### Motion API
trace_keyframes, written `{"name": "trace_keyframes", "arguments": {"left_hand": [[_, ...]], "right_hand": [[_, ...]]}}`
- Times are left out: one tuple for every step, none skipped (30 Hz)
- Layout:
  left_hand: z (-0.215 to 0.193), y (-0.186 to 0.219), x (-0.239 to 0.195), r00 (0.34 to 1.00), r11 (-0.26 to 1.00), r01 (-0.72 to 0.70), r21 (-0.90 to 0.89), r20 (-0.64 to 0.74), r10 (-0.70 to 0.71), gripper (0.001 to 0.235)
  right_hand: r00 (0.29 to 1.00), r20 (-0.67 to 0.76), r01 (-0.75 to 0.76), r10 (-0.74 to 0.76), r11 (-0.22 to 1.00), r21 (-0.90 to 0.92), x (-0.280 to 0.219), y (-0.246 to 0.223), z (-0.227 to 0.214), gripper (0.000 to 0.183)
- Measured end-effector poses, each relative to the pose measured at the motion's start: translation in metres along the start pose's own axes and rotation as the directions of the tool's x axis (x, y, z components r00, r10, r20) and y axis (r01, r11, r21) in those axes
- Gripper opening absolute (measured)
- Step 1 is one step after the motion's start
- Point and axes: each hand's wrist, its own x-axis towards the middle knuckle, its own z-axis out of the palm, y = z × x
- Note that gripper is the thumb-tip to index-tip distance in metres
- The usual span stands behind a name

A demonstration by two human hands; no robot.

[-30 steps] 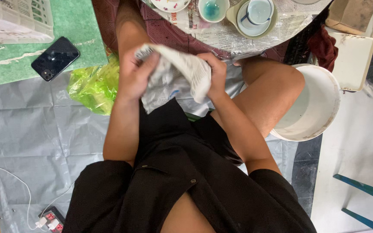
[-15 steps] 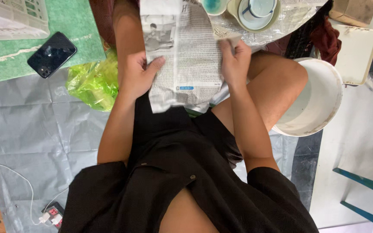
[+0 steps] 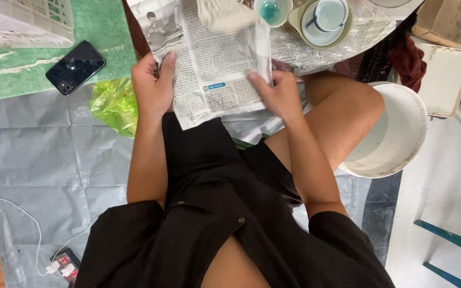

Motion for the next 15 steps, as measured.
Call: {"name": "trace_keyframes", "arguments": {"left_hand": [[0.001,0.0,0.0,1.0,1.0,0.01,0.017,-0.004,-0.01,0.02],[0.001,0.0,0.001,1.0,0.999,0.02,0.034,-0.009,-0.02,0.02],[0.003,0.0,-0.001,1.0,0.999,0.023,0.039,0.016,-0.023,0.02],[0.006,-0.001,-0.003,0.999,0.999,0.025,0.043,0.042,-0.027,0.019],[0.008,-0.001,-0.007,0.997,0.998,0.029,0.048,0.069,-0.032,0.019],[0.01,-0.001,-0.011,0.994,0.998,0.033,0.062,0.101,-0.039,0.019],[0.011,-0.001,-0.014,0.99,0.997,0.034,0.076,0.131,-0.043,0.018],[0.012,-0.001,-0.016,0.986,0.995,0.034,0.089,0.161,-0.048,0.018],[0.012,0.0,-0.018,0.984,0.995,0.028,0.097,0.175,-0.045,0.017],[0.011,0.001,-0.019,0.981,0.994,0.022,0.104,0.189,-0.041,0.017],[0.011,0.002,-0.018,0.979,0.994,0.008,0.108,0.203,-0.03,0.016],[0.01,0.003,-0.015,0.976,0.992,0.028,0.121,0.209,-0.053,0.015],[0.007,0.005,-0.015,0.973,0.989,0.053,0.136,0.214,-0.081,0.015],[0.006,0.007,-0.015,0.97,0.986,0.078,0.15,0.219,-0.11,0.015],[0.006,0.009,-0.016,0.968,0.997,0.059,0.059,0.242,-0.072,0.016]], "right_hand": [[1.0,-0.017,0.008,-0.009,0.999,-0.045,0.002,-0.003,-0.008,0.025],[0.999,-0.034,0.016,-0.019,0.996,-0.09,0.002,-0.006,-0.011,0.025],[0.991,-0.055,0.12,-0.121,0.993,-0.008,0.002,-0.011,-0.012,0.024],[0.972,-0.082,0.225,-0.22,0.972,0.07,0.002,-0.014,-0.013,0.034],[0.943,-0.116,0.326,-0.311,0.935,0.143,0.0,-0.015,-0.014,0.049],[0.939,-0.117,0.341,-0.323,0.916,0.213,0.003,-0.015,-0.012,0.043],[0.934,-0.118,0.357,-0.337,0.891,0.281,0.01,-0.012,-0.01,0.038],[0.928,-0.121,0.371,-0.351,0.861,0.348,0.015,-0.008,-0.01,0.035],[0.927,-0.155,0.372,-0.341,0.883,0.286,0.015,-0.001,-0.009,0.026],[0.924,-0.19,0.369,-0.331,0.902,0.223,0.015,0.007,-0.009,0.019],[0.917,-0.226,0.367,-0.329,0.917,0.156,0.017,0.012,-0.011,0.014],[0.912,-0.224,0.381,-0.345,0.913,0.144,0.018,0.015,-0.015,0.014],[0.908,-0.218,0.389,-0.357,0.912,0.132,0.018,0.018,-0.018,0.015],[0.905,-0.212,0.398,-0.368,0.909,0.12,0.017,0.019,-0.019,0.015],[0.895,-0.198,0.431,-0.401,0.89,0.147,0.015,0.019,-0.019,0.019]]}}
